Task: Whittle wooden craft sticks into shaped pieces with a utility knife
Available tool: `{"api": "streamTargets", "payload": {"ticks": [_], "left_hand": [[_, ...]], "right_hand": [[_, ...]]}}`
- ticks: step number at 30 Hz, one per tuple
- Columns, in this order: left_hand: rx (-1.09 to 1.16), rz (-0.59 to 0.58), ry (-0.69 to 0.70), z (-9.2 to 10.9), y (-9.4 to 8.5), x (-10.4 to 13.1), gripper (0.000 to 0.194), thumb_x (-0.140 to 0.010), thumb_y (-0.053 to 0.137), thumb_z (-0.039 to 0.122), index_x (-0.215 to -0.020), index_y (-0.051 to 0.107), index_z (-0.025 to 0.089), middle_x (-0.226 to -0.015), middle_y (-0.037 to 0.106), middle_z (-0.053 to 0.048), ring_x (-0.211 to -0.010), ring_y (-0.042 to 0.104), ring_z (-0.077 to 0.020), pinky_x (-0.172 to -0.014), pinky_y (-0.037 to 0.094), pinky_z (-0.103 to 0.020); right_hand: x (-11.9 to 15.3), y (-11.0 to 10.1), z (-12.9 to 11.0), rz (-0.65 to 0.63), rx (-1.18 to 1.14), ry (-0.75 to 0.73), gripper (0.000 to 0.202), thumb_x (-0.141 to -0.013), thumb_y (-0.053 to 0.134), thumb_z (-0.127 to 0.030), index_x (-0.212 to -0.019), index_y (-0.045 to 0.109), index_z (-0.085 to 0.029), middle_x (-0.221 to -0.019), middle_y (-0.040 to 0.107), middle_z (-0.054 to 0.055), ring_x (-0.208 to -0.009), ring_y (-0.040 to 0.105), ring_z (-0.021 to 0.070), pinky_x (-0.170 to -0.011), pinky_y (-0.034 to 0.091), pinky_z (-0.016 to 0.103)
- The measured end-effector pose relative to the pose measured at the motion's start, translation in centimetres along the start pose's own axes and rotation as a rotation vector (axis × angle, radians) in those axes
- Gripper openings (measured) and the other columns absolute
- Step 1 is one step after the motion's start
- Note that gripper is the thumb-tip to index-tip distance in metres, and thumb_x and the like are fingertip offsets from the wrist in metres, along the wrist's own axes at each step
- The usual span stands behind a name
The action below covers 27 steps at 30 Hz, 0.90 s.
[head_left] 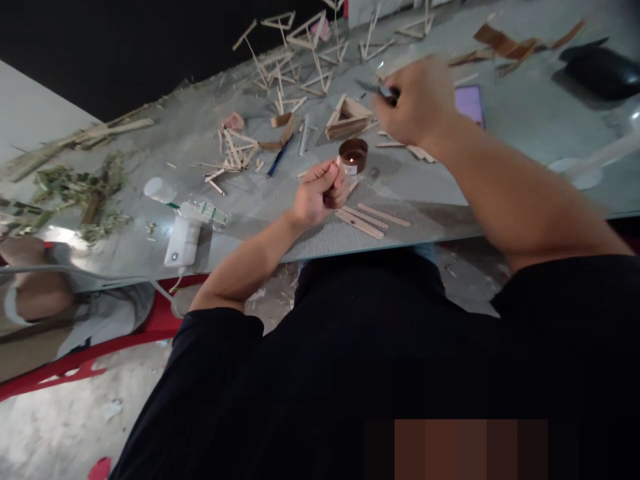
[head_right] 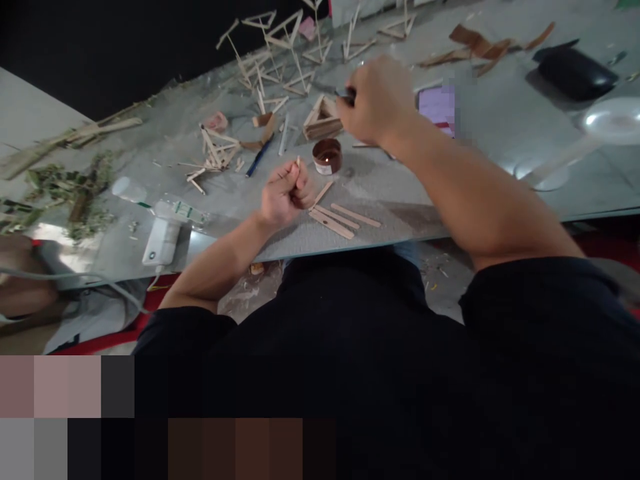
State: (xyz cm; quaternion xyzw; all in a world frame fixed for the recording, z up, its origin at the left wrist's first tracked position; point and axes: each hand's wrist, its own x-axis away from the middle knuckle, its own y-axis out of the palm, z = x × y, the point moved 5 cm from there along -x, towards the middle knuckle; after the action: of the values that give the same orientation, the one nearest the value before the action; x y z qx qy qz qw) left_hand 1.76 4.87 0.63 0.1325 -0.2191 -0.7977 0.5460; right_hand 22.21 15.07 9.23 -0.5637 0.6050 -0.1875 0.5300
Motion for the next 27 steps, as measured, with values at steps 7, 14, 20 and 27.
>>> {"api": "streamTargets", "payload": {"ticks": [7, 14, 20, 27], "left_hand": [[-0.054, 0.029, 0.087, 0.9, -0.3, -0.2, 0.050, -0.119, 0.049, 0.042, -0.074, 0.052, 0.020, -0.061, 0.023, 0.008, -0.044, 0.019, -0.0045, -0.044, 0.020, -0.017], [-0.029, 0.107, 0.068, 0.6, -1.2, -0.2, 0.042, -0.118, 0.055, 0.038, -0.080, 0.057, 0.019, -0.060, 0.030, 0.009, -0.041, 0.029, -0.0023, -0.045, 0.026, -0.014], [-0.171, -0.033, 0.182, 0.3, -1.1, -0.8, 0.050, -0.117, 0.057, 0.041, -0.072, 0.050, 0.019, -0.057, 0.021, 0.009, -0.041, 0.021, -0.0029, -0.043, 0.021, -0.014], [-0.216, -0.117, 0.205, -0.1, 0.2, 0.0, 0.065, -0.108, 0.059, 0.072, -0.070, 0.046, 0.021, -0.056, 0.019, 0.009, -0.042, 0.018, -0.0042, -0.042, 0.022, -0.019]], "right_hand": [[4.5, 2.0, -5.5, -0.244, -0.152, -0.193, 0.030, -0.087, 0.068, -0.064, -0.080, 0.071, -0.034, -0.095, 0.077, 0.011, -0.119, 0.065, 0.0435, -0.098, 0.048, 0.062], [4.9, 2.0, -5.8, -0.281, -0.171, -0.167, 0.031, -0.088, 0.070, -0.064, -0.086, 0.072, -0.034, -0.096, 0.078, 0.008, -0.122, 0.061, 0.0407, -0.091, 0.048, 0.054], [5.2, 2.0, -6.9, -0.291, -0.098, -0.268, 0.025, -0.091, 0.070, -0.049, -0.085, 0.073, -0.025, -0.093, 0.079, 0.012, -0.114, 0.068, 0.0391, -0.085, 0.049, 0.045], [4.3, 3.2, -6.2, -0.171, -0.106, -0.301, 0.027, -0.090, 0.070, -0.053, -0.085, 0.077, -0.027, -0.090, 0.079, 0.011, -0.097, 0.069, 0.0353, -0.085, 0.048, 0.047]]}}
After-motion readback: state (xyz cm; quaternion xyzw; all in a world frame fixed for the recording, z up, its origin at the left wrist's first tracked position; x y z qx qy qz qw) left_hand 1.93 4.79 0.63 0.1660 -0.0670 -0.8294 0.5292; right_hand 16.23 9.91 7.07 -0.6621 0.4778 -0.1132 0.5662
